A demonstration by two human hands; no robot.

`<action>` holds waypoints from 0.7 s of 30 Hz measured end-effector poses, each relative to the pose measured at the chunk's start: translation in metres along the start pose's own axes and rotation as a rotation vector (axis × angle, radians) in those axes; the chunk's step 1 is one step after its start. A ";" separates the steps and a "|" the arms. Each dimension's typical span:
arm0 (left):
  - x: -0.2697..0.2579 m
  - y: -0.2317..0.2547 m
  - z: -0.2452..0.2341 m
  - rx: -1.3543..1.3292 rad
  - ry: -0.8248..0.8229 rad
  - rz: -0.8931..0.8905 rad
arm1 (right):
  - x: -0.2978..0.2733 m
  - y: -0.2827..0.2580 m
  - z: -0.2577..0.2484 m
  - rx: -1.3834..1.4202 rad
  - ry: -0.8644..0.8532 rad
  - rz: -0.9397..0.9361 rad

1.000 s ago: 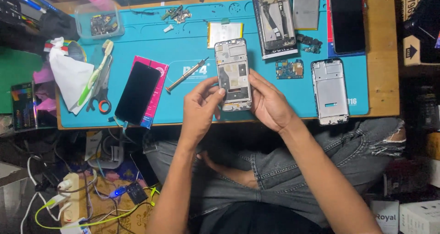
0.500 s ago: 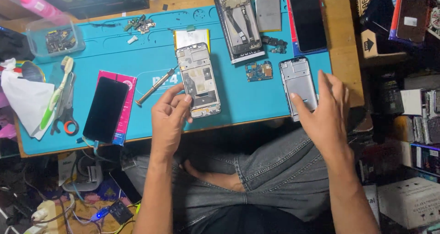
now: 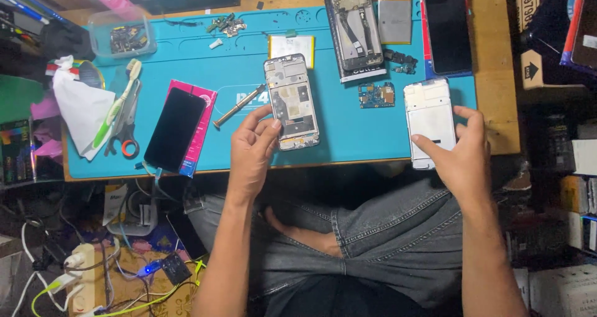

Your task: Assembling internal components of a smartphone, including the motherboard and frame on a repair mat.

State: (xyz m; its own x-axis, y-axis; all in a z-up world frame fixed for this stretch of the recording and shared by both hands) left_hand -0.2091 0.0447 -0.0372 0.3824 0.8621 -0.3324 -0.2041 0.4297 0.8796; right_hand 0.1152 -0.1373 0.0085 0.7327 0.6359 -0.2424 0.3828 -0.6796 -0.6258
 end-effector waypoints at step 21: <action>-0.009 0.009 -0.028 -0.072 -0.007 -0.056 | -0.018 -0.120 0.173 1.453 -0.845 0.493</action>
State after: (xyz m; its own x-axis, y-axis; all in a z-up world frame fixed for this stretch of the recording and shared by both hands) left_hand -0.2400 0.0485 -0.0356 0.4014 0.8342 -0.3781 -0.2466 0.4960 0.8325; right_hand -0.0411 -0.0038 -0.0398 -0.0342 0.8089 -0.5869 -0.8815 -0.3011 -0.3637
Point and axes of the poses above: each hand's wrist, its own x-axis towards the middle knuckle, its own z-axis out of the palm, y = z × x, the point moved 8 cm from there along x, towards the middle knuckle
